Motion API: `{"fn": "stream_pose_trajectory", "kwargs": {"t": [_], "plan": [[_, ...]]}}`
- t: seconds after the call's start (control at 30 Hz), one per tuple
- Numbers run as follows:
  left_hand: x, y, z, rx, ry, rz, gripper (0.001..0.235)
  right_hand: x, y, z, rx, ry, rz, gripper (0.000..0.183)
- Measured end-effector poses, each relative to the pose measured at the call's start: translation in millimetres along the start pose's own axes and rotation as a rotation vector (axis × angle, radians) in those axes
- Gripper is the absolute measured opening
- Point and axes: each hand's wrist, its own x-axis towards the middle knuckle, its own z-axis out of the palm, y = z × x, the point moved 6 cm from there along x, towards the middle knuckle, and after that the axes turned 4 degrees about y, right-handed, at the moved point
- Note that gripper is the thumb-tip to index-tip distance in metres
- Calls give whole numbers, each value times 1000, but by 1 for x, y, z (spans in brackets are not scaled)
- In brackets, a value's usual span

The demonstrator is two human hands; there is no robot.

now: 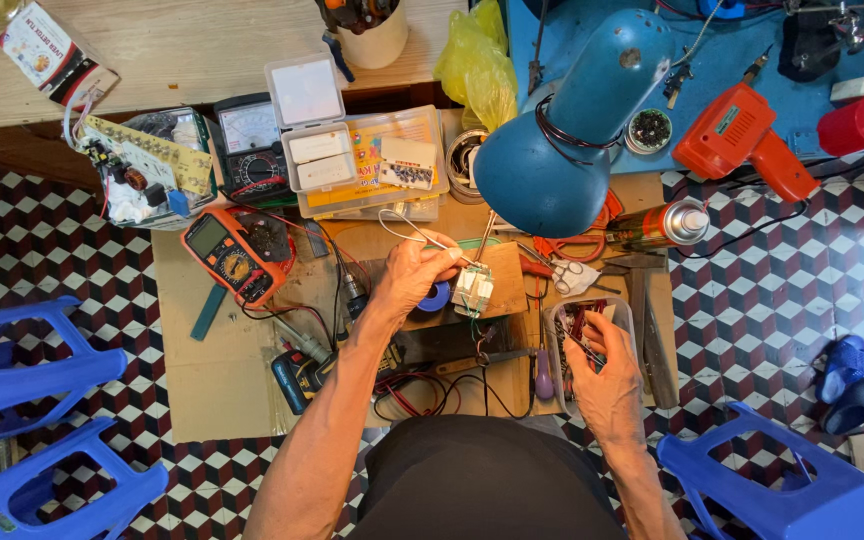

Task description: The person works on a small white electrical component on a cluttered workbench. They use a screwdriver to adjust internal parts, then use a heat gun to apply heat to the component while holding wires in place. The person repeatedly handles the component and wires throughout the clip.

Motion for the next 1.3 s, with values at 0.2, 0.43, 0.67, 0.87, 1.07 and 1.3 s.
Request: {"fn": "stream_pose_trajectory", "kwargs": {"t": [0.2, 0.43, 0.67, 0.87, 1.07, 1.3], "plan": [[-2, 1, -1, 11, 11, -9, 22, -2, 3, 3, 10, 7, 12, 50], [-3, 6, 0, 38, 30, -28, 24, -3, 12, 6, 4, 0, -11, 52], [-6, 12, 1, 70, 37, -36, 26, -2, 18, 7, -51, -15, -27, 53], [-7, 13, 1, 21, 27, -60, 26, -1, 24, 10, -24, -50, 12, 54], [-9, 13, 1, -72, 66, -97, 28, 1, 18, 9, -12, -53, 12, 54], [-45, 43, 0, 131, 237, 118, 25, -5, -2, 0, 123, -39, 30, 42]]}}
